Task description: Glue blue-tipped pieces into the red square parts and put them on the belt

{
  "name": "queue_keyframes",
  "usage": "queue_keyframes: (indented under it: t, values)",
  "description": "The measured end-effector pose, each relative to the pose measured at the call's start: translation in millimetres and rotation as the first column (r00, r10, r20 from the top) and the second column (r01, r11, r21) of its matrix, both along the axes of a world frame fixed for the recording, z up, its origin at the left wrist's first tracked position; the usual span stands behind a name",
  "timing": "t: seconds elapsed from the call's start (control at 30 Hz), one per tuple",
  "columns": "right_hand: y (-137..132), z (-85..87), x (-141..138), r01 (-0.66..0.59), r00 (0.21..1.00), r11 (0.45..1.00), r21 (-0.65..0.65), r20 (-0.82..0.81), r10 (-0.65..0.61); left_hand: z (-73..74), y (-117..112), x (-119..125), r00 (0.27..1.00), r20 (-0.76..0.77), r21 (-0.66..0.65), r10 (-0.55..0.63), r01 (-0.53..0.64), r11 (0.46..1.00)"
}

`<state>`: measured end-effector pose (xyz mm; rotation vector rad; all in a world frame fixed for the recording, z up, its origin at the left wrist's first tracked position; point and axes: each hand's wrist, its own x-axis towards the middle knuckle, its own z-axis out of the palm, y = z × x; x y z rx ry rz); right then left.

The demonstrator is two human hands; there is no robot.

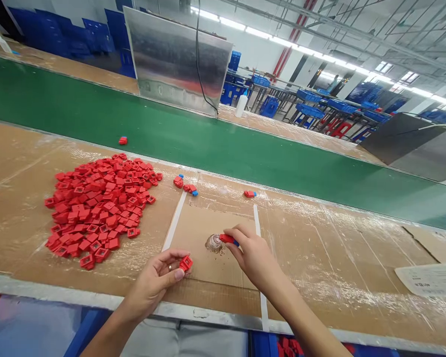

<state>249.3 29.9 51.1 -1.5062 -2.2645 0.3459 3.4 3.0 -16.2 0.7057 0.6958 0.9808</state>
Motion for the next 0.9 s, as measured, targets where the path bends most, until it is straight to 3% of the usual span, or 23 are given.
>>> queue_keyframes:
  t: [0.53,0.9]
  values:
    - [1,-6.6,-6,-0.066,0.997,0.998,0.017,0.043,0.066,-0.9,0,1,0.999,0.022,0.016,-0.026,0.026,1.0]
    - [5,4.7,-7,-0.04,0.999,0.997,0.062,0.016,0.04,-1.9,-1,1,0.999,0.02,0.016,-0.032,0.032,0.999]
